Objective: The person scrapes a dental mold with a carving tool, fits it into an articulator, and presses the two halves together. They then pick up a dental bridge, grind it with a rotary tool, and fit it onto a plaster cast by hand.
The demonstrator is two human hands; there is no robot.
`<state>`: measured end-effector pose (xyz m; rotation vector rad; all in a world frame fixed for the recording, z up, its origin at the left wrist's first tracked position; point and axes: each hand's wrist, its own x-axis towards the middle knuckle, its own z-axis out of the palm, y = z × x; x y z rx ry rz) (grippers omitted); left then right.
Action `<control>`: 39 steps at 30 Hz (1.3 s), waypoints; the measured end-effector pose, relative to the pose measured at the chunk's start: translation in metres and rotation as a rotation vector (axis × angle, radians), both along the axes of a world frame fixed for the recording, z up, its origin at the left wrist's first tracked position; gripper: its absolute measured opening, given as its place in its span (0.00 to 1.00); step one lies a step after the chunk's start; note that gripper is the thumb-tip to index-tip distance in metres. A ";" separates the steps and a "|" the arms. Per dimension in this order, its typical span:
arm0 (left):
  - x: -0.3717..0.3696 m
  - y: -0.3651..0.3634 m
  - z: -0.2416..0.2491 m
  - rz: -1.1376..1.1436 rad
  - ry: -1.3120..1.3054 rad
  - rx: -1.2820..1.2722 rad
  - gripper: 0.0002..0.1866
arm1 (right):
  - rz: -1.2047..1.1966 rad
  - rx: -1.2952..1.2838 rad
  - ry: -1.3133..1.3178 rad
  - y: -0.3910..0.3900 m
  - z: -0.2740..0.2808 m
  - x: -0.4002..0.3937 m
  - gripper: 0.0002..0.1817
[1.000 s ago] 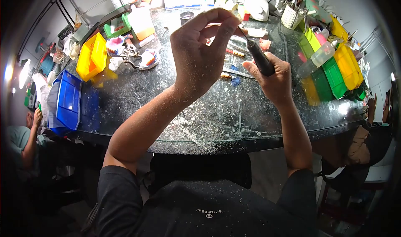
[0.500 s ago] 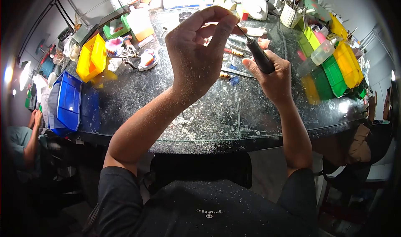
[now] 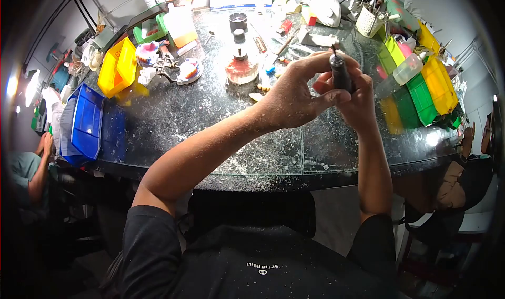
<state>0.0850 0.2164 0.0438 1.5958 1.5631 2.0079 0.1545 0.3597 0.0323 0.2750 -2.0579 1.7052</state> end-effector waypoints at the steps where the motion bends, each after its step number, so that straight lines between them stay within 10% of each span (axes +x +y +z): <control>1: -0.002 0.003 -0.001 0.037 0.051 -0.012 0.22 | 0.087 -0.054 -0.011 0.002 0.002 0.002 0.20; 6: 0.012 0.008 -0.002 0.627 0.278 -0.059 0.15 | -0.107 0.070 -0.131 0.003 -0.002 -0.004 0.24; 9: 0.005 0.000 -0.006 0.557 0.155 -0.098 0.17 | -0.211 0.225 -0.145 -0.005 0.001 -0.005 0.25; 17: -0.049 -0.110 -0.029 0.925 0.473 -0.094 0.51 | -0.413 0.631 -0.110 0.063 -0.004 -0.067 0.23; 24: -0.093 -0.146 -0.052 0.761 0.123 -0.398 0.47 | -0.389 0.956 -0.068 0.128 -0.023 -0.184 0.25; 36: -0.100 -0.132 -0.066 0.770 0.406 -0.482 0.53 | -0.614 1.212 -0.170 0.139 -0.058 -0.148 0.21; 39: -0.115 -0.120 -0.068 0.677 0.339 -0.548 0.53 | -0.559 0.873 0.003 0.126 -0.041 -0.125 0.19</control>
